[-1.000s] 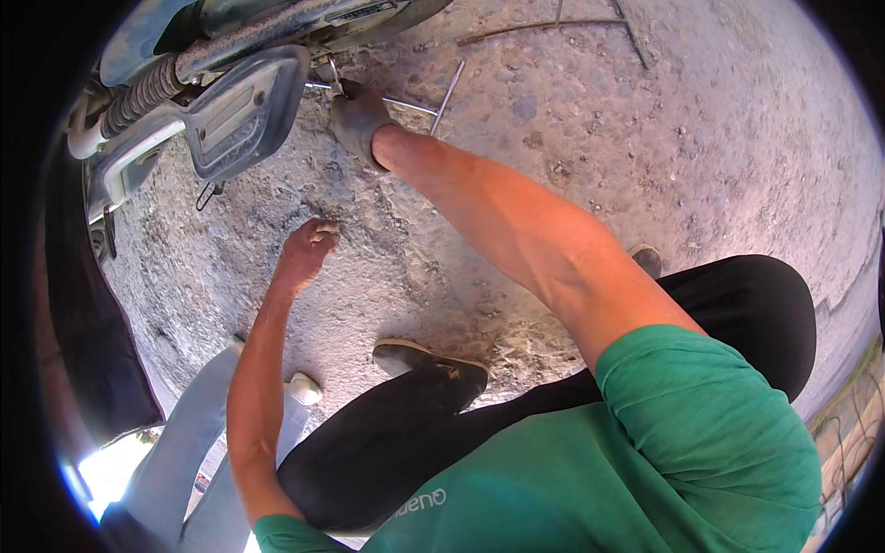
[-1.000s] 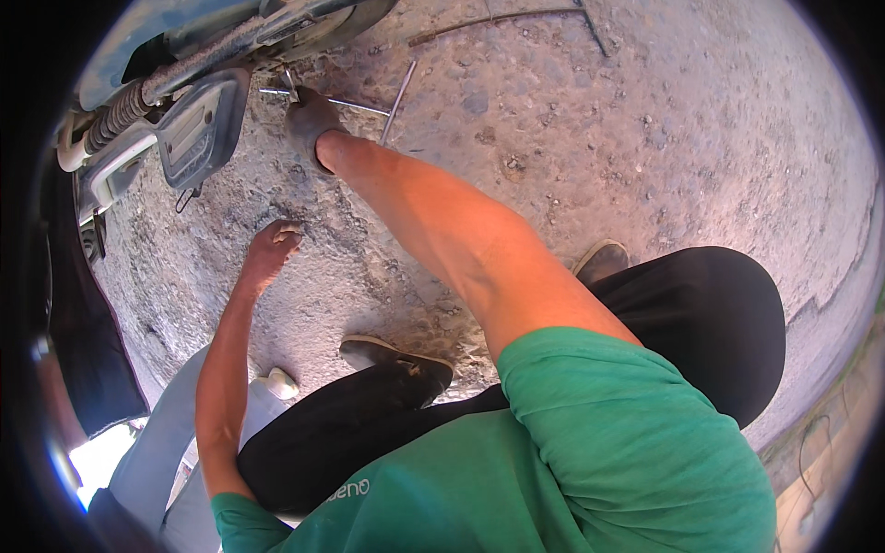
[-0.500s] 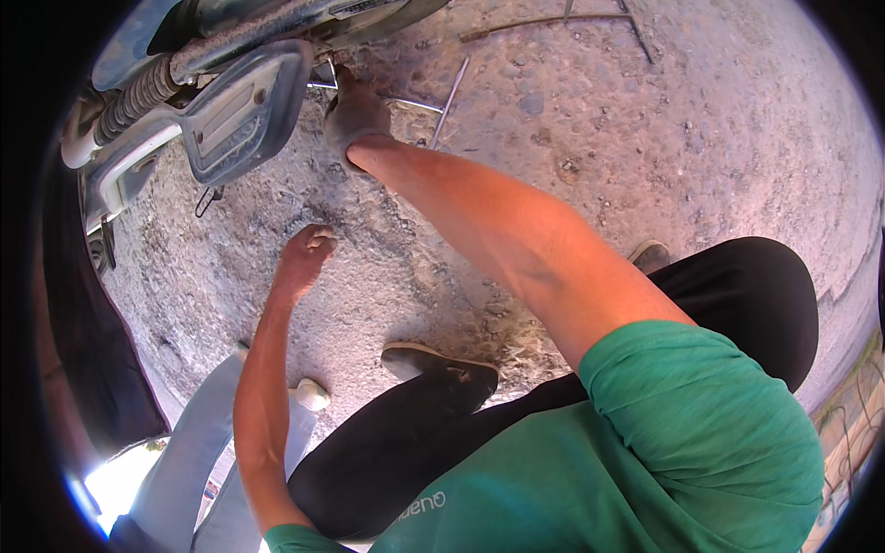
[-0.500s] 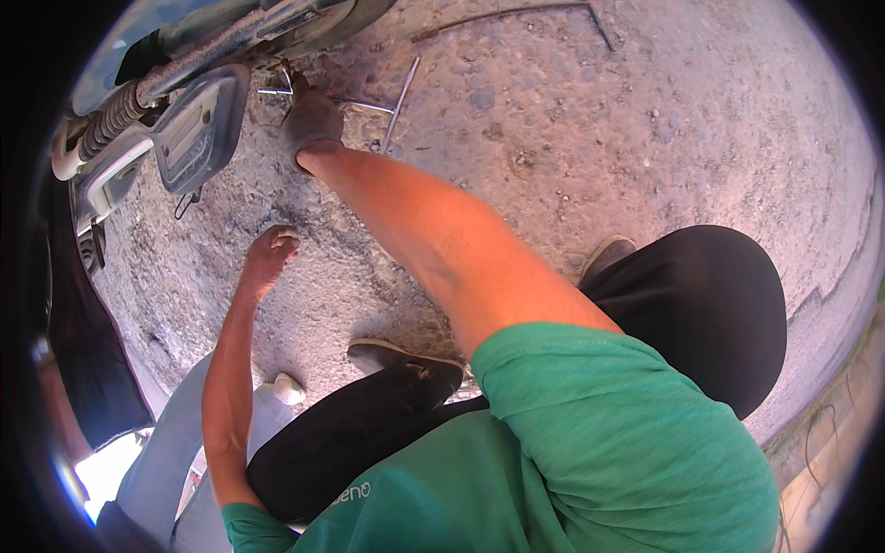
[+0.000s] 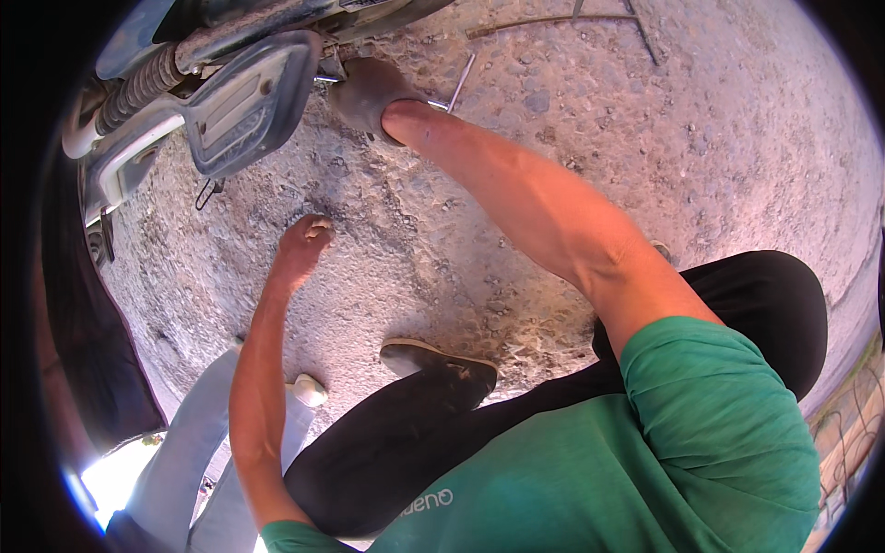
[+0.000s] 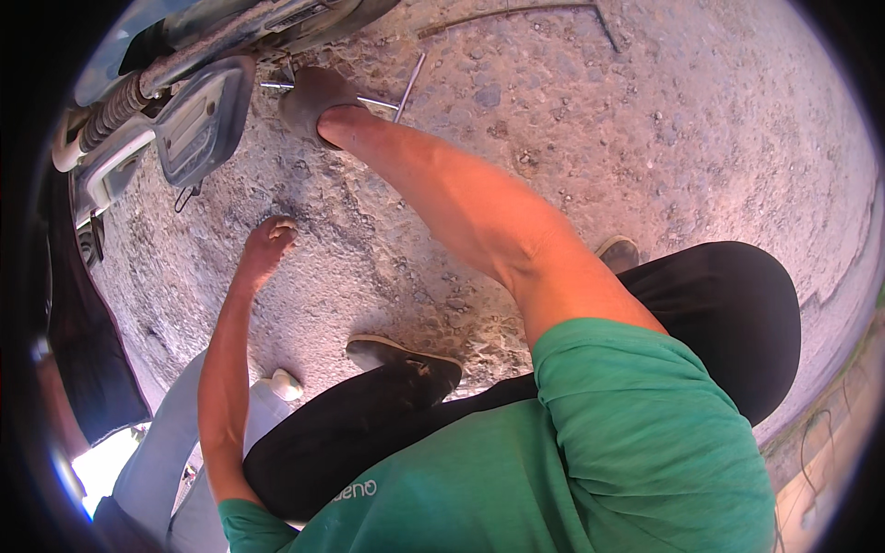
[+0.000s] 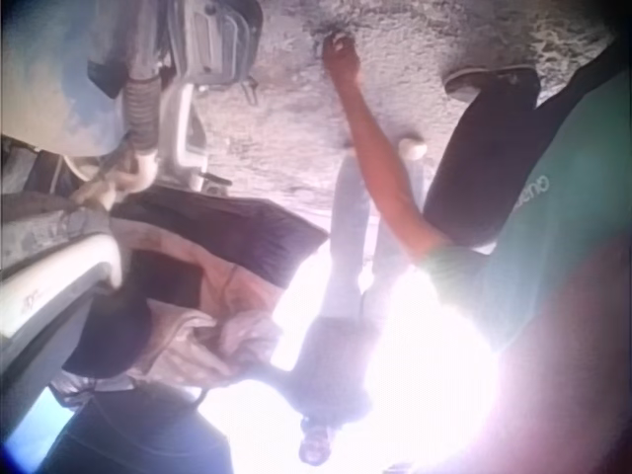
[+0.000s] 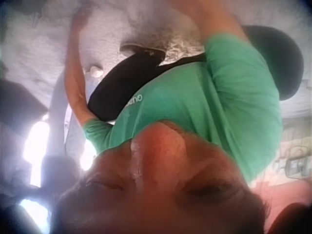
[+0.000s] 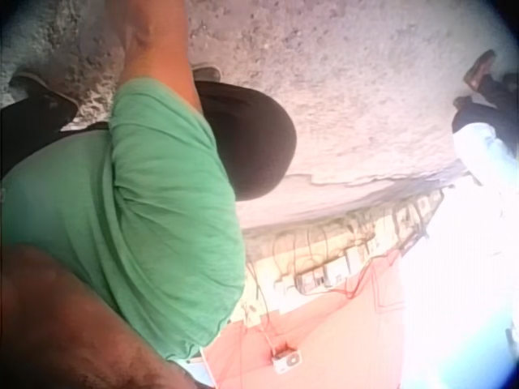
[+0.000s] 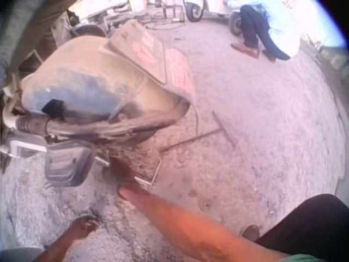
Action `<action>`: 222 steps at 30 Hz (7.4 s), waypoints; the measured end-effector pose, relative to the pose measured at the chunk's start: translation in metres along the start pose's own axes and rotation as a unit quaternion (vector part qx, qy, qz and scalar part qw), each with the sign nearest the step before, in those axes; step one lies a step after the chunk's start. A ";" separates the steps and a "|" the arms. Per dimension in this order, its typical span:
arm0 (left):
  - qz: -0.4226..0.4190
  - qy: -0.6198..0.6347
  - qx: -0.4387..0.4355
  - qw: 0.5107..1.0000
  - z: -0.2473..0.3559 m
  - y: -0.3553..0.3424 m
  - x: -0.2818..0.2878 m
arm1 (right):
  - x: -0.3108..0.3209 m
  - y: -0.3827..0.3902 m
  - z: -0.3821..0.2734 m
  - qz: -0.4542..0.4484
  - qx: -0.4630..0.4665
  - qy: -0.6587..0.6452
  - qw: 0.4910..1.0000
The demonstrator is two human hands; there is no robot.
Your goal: The person kneels beside a motorcycle and uses a T-handle wrench to loosen and remove a bolt from the rear frame near the footpeg. The person then sets the wrench aside and briefly touches the motorcycle's rear fender.
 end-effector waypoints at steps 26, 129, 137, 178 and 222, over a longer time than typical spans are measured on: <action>0.019 -0.071 -0.016 0.997 -0.003 -0.007 0.009 | -0.004 -0.006 -0.002 0.004 0.005 -0.042 0.999; 0.025 -0.073 -0.019 0.997 -0.005 -0.005 0.016 | -0.032 0.009 -0.002 -0.040 -0.024 -0.062 0.997; 0.029 -0.091 -0.026 0.995 -0.001 -0.002 0.016 | -0.015 -0.004 -0.022 -0.209 0.030 -0.082 0.974; 0.032 -0.091 -0.024 0.995 -0.006 -0.005 0.018 | -0.029 0.040 0.004 0.011 0.005 -0.416 0.909; 0.031 -0.097 -0.013 0.995 0.002 -0.007 0.016 | -0.023 0.030 -0.011 0.066 0.023 -0.112 0.991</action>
Point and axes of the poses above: each hand's wrist, its own y-axis away from the middle knuckle, its own x-axis out of the back of the hand, z = x × y, the point moved 8 cm from there along -y, towards the middle knuckle, and after that the axes turned 8 degrees about x, right-handed, at the moved point
